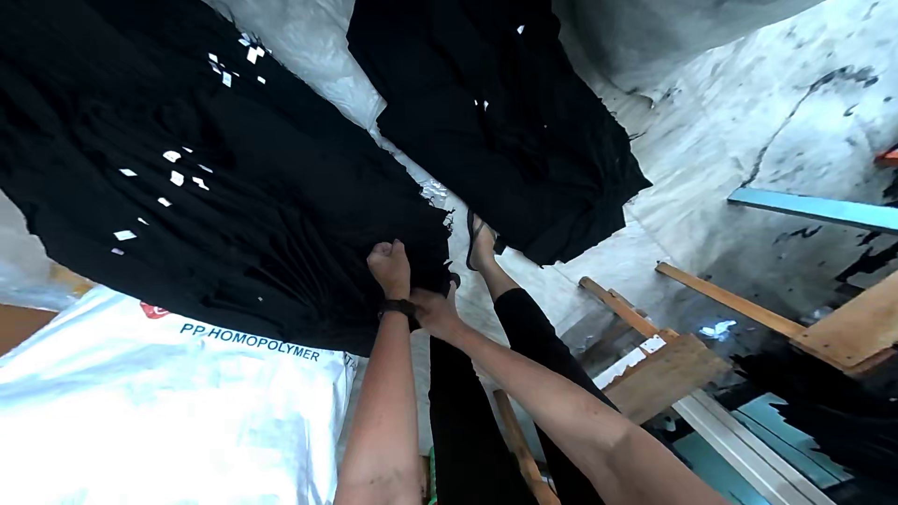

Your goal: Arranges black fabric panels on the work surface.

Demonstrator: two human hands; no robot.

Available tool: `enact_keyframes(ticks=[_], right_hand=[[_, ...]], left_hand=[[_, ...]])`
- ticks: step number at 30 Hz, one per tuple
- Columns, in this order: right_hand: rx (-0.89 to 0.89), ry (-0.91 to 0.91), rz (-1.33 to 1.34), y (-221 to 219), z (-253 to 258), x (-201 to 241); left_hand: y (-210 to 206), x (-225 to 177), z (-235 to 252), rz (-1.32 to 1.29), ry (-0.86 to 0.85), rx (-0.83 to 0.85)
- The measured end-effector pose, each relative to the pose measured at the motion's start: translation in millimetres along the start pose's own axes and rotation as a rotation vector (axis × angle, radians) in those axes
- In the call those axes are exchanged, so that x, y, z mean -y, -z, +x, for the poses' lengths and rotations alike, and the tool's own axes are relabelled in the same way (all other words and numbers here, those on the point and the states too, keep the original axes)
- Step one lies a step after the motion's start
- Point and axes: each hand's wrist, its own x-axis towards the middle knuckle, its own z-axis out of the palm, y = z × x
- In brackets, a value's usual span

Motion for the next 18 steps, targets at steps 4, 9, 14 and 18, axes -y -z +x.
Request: enact_keyframes(ticks=[4, 9, 14, 18], right_hand=[[-0.31, -0.12, 0.048, 16, 26, -14], [-0.417, -0.073, -0.115, 25, 54, -2], [-0.359, -0.204, -0.174, 27, 66, 10], [-0.38, -0.198, -0.164, 26, 68, 0]], left_hand=[[12, 30, -5, -0.198, 0.0, 0.112], [16, 41, -18, -0.317, -0.014, 0.04], [23, 63, -37, -0.422, -0.09, 0.0], [26, 71, -42, -0.501, -0.118, 0.019]])
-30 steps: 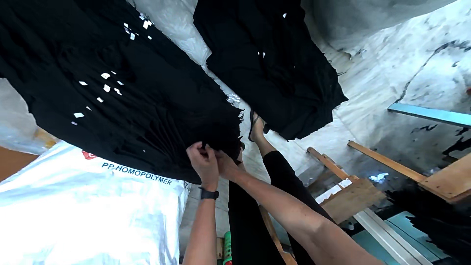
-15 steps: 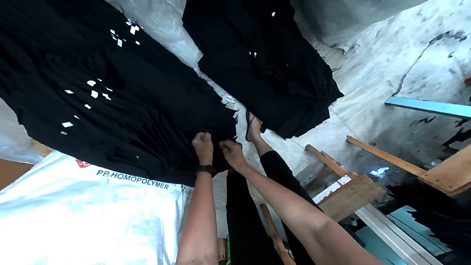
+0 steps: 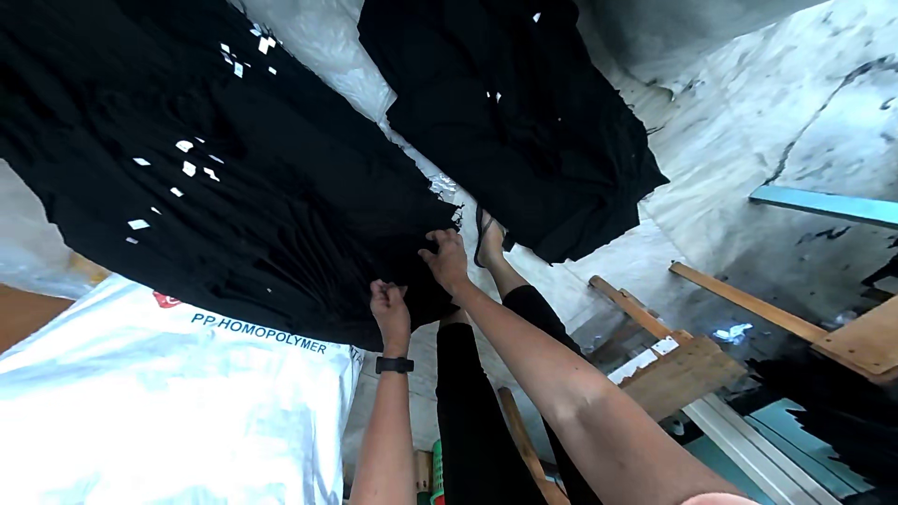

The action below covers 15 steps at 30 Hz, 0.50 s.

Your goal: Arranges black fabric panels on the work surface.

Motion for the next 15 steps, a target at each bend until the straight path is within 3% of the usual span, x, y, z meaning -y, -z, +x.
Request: enact_keyframes(ticks=[3, 8, 12, 15], right_hand=[[0.007, 0.035, -0.003, 0, 1, -7], [-0.098, 0.283, -0.083, -4, -14, -15], [-0.112, 0.368, -0.085, -8, -27, -27], [0.097, 0.378, -0.045, -8, -47, -22]], left_hand=[[0, 2, -1, -0.042, -0.014, -0.005], [-3, 3, -2, -0.009, -0.016, -0.027], [-4, 3, -2, 0.003, -0.003, -0.037], [-1, -3, -7, 0.149, -0.043, -0.069]])
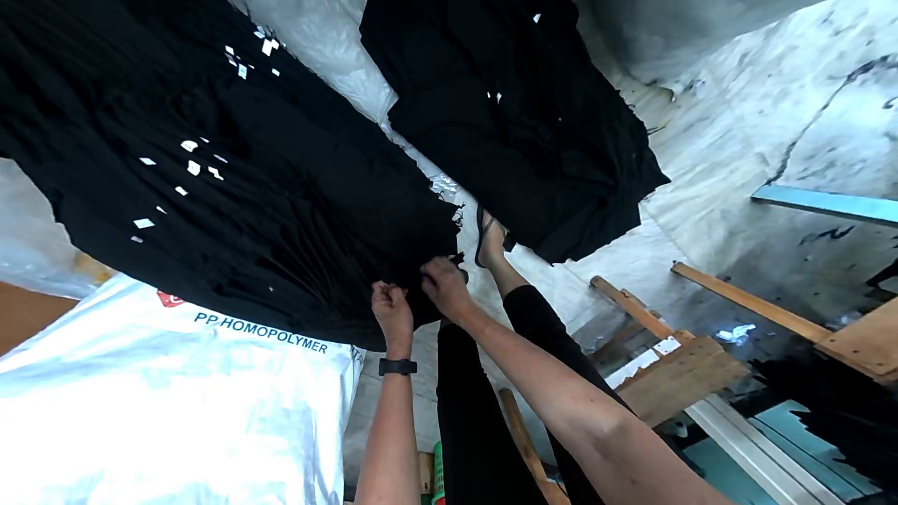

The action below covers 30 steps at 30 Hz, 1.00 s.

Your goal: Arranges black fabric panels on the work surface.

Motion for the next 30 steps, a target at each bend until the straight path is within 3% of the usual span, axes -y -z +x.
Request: enact_keyframes(ticks=[2, 4, 5, 8, 11, 14, 18, 21, 25, 30], right_hand=[[0.193, 0.012, 0.046, -3, -16, 12], [0.269, 0.048, 0.054, -10, -32, 19], [0.33, 0.047, 0.018, -13, -37, 21], [0.629, -0.034, -0.12, -11, -33, 26], [0.602, -0.03, -0.076, -5, -29, 27], [0.508, -0.033, 0.044, 12, -18, 22], [0.174, -0.26, 0.063, 31, 16, -3], [-0.021, -0.259, 0.0, 31, 39, -9], [0.094, -0.241, -0.08, 28, 62, 1], [0.187, -0.138, -0.118, 5, 44, 13]], left_hand=[[2, -9, -10, 0.204, -0.217, -0.073], [1, -19, -14, 0.333, -0.447, -0.092], [-1, -26, -14, 0.39, -0.493, -0.049], [-18, -46, 9, 0.634, -0.408, 0.236], [-40, -45, 43, 0.988, -0.472, 0.416], [-48, -40, 58, 1.294, -0.509, 0.447], [-15, -25, 50, 1.06, -0.574, 0.369], [23, -13, 31, 0.866, -0.636, 0.372], [55, 12, 18, 0.692, -0.777, 0.259], [54, 21, 9, 0.58, -0.81, 0.143]])
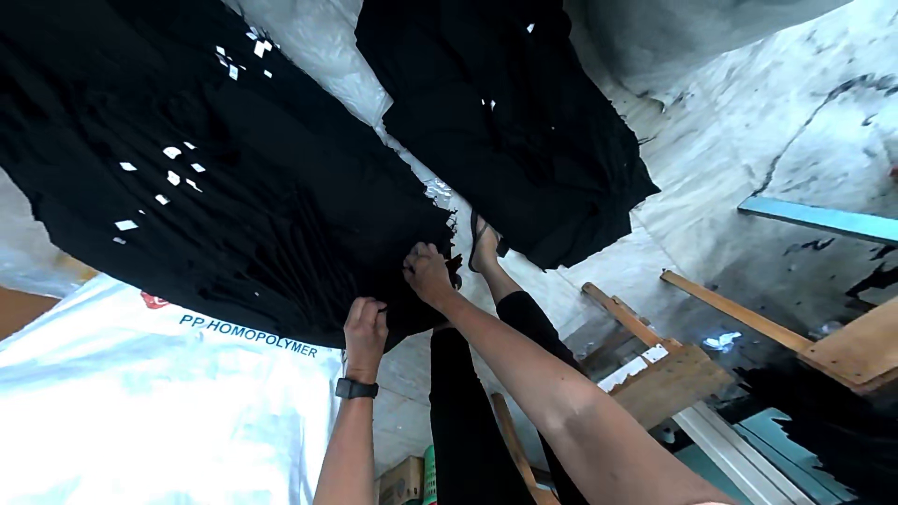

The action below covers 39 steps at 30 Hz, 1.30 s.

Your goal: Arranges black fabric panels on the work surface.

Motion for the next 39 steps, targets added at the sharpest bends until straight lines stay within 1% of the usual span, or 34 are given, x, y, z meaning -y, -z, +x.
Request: enact_keyframes(ticks=[1, 3, 4, 5, 6, 7, 8, 10, 11, 12, 13, 14, 15, 16, 18, 20, 22, 23, 26, 28, 29, 30, 32, 33, 34, 36, 38, 39], right_hand=[[0.06, 0.057, 0.008, -3, -4, 2], [0.269, 0.166, 0.0, -6, -13, 10], [0.362, 0.184, -0.007, -4, -17, 14], [0.413, 0.176, -0.01, 0, -19, 16], [0.423, 0.142, -0.003, 5, -20, 14], [0.39, 0.086, 0.024, 11, -20, 10], [0.306, 0.016, 0.08, 16, -22, 3], [0.053, -0.178, 0.198, 28, -28, -9], [-0.072, -0.266, 0.229, 32, -29, -16], [-0.162, -0.344, 0.261, 32, -30, -25], [-0.203, -0.394, 0.294, 25, -33, -34], [-0.169, -0.424, 0.32, 18, -38, -41], [-0.075, -0.452, 0.341, 10, -44, -43], [0.035, -0.486, 0.376, -1, -52, -42], [0.186, -0.576, 0.45, -26, -66, -38], [0.242, -0.697, 0.505, -55, -78, -35], [0.276, -0.8, 0.548, -86, -90, -31], [0.263, -0.84, 0.584, -103, -95, -31], [0.226, -0.989, 0.772, -137, -109, -30], [0.27, -1.031, 0.993, -143, -118, -23], [0.28, -1.011, 1.133, -142, -124, -16], [0.244, -0.968, 1.275, -139, -130, -6], [0.093, -0.882, 1.536, -134, -142, 4], [0.009, -0.861, 1.601, -133, -147, 3], [-0.059, -0.858, 1.624, -132, -153, 2], [-0.091, -0.868, 1.659, -133, -161, -1], [-0.147, -0.855, 1.721, -121, -174, 5], [-0.229, -0.807, 1.709, -109, -174, 14]], left_hand=[[-1, -1, -2, -0.008, 0.01, -0.011], [-2, -2, -7, -0.012, 0.022, -0.045], [-2, -3, -12, -0.007, 0.037, -0.084], [-2, -4, -18, -0.003, 0.074, -0.145], [0, -5, -27, -0.021, 0.151, -0.217], [3, -3, -37, -0.073, 0.278, -0.303], [6, 1, -48, -0.143, 0.45, -0.398], [10, 17, -67, -0.324, 0.903, -0.57], [8, 32, -76, -0.435, 1.137, -0.602], [3, 48, -85, -0.568, 1.334, -0.601], [-2, 63, -92, -0.718, 1.477, -0.576], [-7, 77, -97, -0.875, 1.557, -0.534], [-11, 91, -98, -0.982, 1.574, -0.501], [-16, 102, -97, -1.041, 1.552, -0.469], [-26, 117, -94, -1.079, 1.461, -0.399], [-35, 128, -96, -1.084, 1.405, -0.367], [-40, 137, -98, -1.093, 1.353, -0.386], [-41, 140, -98, -1.105, 1.318, -0.399], [-23, 126, -98, -1.194, 1.219, -0.363], [4, 97, -97, -1.27, 1.192, -0.328], [19, 79, -97, -1.293, 1.193, -0.304], [34, 62, -95, -1.314, 1.212, -0.273], [51, 38, -91, -1.379, 1.228, -0.214], [55, 28, -88, -1.414, 1.228, -0.187], [58, 18, -86, -1.448, 1.215, -0.16], [60, 3, -85, -1.524, 1.166, -0.087], [60, -13, -88, -1.542, 1.202, 0.015], [60, -19, -86, -1.499, 1.221, 0.106]])
